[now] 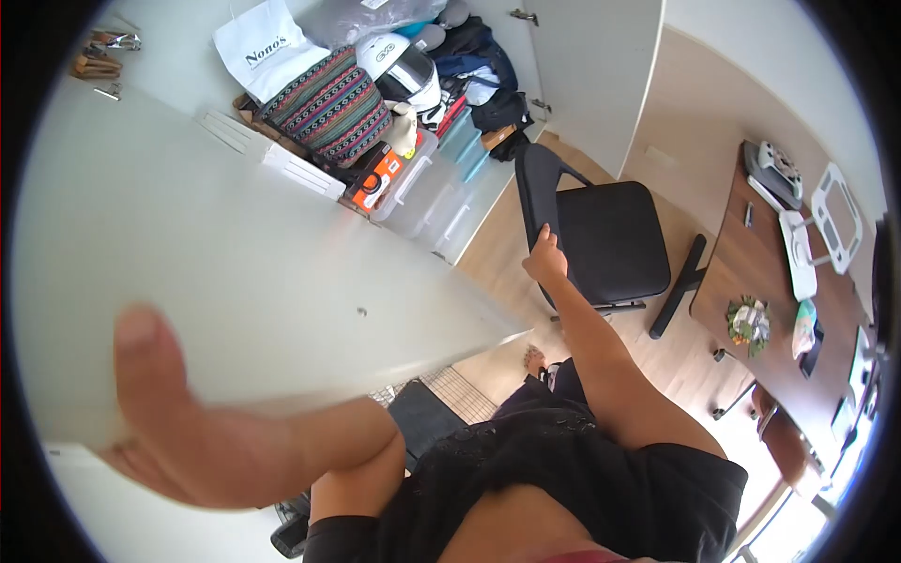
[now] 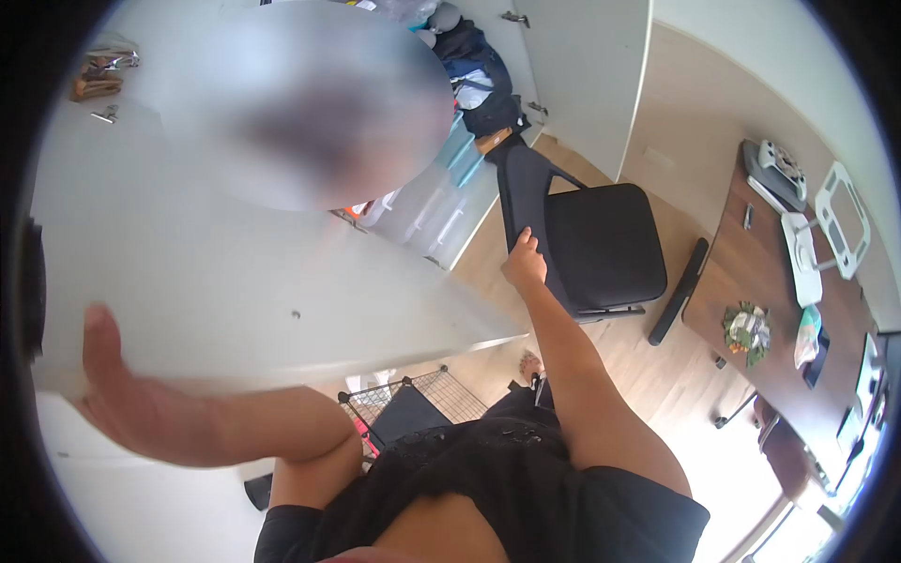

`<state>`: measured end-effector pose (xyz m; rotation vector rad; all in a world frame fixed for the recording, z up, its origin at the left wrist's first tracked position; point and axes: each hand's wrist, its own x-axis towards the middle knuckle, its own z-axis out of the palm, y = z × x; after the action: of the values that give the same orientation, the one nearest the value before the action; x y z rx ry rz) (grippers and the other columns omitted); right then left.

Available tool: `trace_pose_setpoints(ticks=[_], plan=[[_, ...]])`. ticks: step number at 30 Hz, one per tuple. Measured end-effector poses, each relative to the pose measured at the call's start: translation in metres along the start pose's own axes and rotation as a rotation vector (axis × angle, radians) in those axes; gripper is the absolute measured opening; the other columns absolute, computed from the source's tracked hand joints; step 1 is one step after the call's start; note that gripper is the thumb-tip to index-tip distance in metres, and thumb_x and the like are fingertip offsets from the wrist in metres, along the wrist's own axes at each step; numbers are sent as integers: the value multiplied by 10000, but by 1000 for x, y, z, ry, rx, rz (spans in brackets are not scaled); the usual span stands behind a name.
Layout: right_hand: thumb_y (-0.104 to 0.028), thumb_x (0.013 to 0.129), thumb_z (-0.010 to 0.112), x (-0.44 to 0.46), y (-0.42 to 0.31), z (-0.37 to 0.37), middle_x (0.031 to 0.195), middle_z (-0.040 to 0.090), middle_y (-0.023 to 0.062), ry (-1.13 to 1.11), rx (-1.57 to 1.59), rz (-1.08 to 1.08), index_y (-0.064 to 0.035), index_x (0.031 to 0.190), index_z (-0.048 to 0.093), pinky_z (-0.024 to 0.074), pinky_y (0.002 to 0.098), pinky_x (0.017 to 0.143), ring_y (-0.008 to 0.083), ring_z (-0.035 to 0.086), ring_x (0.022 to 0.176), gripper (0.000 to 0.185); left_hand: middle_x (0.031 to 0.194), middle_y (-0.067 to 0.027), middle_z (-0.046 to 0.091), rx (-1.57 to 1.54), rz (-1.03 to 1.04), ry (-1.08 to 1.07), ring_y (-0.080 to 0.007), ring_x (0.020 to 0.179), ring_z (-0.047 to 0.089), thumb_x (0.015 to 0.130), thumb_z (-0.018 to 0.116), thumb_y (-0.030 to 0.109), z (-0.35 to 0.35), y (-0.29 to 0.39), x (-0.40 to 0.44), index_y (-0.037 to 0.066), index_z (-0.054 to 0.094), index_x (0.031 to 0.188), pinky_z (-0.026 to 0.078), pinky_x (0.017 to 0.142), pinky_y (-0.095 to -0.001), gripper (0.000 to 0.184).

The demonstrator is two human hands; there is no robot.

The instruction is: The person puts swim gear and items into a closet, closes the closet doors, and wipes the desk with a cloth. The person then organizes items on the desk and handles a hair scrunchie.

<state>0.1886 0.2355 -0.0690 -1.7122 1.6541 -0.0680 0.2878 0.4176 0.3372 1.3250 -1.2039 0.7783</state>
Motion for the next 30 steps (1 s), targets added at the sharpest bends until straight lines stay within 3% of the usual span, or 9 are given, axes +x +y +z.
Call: trace_pose_setpoints(ticks=[5, 7, 11, 14, 15, 18, 23, 26, 30], plan=[[-87, 696, 588, -66, 36, 9, 1242, 407, 164, 48, -62, -24, -17, 1324, 263, 482, 382, 821, 351, 562, 989, 710, 980, -134, 569, -53, 58, 6, -218, 901, 561, 692, 668, 72, 16, 21, 17, -51, 534, 990, 463, 784, -317, 349], [-64, 693, 578, -93, 50, 13, 1229, 416, 156, 36, -54, -22, -27, 1308, 301, 483, 384, 818, 351, 562, 988, 675, 966, -120, 576, -114, -107, 58, -208, 888, 562, 669, 660, 12, 21, 31, 18, -52, 520, 1004, 456, 786, -308, 369], [-23, 671, 565, -139, 89, 25, 1213, 424, 149, 20, -88, -139, -52, 1287, 347, 483, 389, 812, 343, 560, 987, 654, 1070, -159, 528, -114, -107, 60, -272, 883, 575, 721, 627, 133, 21, 36, 14, -28, 563, 969, 444, 797, -327, 303], [-32, 683, 547, -181, 125, 44, 1133, 463, 117, 75, -112, -258, -65, 1257, 386, 480, 392, 802, 327, 563, 969, 597, 1056, -196, 530, 368, 100, 37, -314, 950, 556, 688, 663, 278, 10, -11, 36, -37, 620, 858, 432, 811, -398, 360], [-48, 693, 546, -196, 135, 45, 1104, 475, 104, 111, -127, -286, -74, 1247, 400, 482, 391, 797, 320, 567, 957, 573, 1051, -197, 544, 414, 78, -10, -295, 929, 568, 700, 646, 314, 13, -25, 41, -27, 596, 935, 452, 758, -375, 417], [-86, 713, 552, -239, 161, 43, 1062, 490, 82, 136, -157, -261, -99, 1224, 432, 481, 408, 774, 286, 575, 945, 525, 1034, -198, 587, 311, -439, -365, -237, 864, 604, 737, 595, 424, 14, -38, 64, 3, 523, 1165, 510, 599, -305, 605], [-81, 717, 560, -284, 202, 38, 1000, 512, 27, 208, -294, -242, -144, 1126, 491, 465, 423, 750, 219, 583, 910, 419, 1295, -251, 375, -332, 332, -61, -367, 1141, 421, 572, 550, 94, 6, 3, 38, -28, 237, 1341, 302, 970, -506, 839], [-64, 702, 570, -310, 225, 36, 981, 516, 8, 278, -370, -262, -152, 1063, 504, 455, 413, 749, 210, 585, 890, 377, 1290, -279, 364, -243, 224, -95, -400, 1145, 402, 508, 511, 66, -10, 10, 35, -34, 212, 1346, 323, 971, -416, 896], [-59, 714, 562, -338, 248, 33, 935, 524, -3, 308, -410, -264, -156, 1005, 506, 434, 395, 753, 203, 576, 859, 312, 1300, -285, 346, -245, 182, -89, -395, 1143, 406, 523, 506, 63, -31, 11, 26, -30, 195, 1352, 329, 965, -408, 890]])
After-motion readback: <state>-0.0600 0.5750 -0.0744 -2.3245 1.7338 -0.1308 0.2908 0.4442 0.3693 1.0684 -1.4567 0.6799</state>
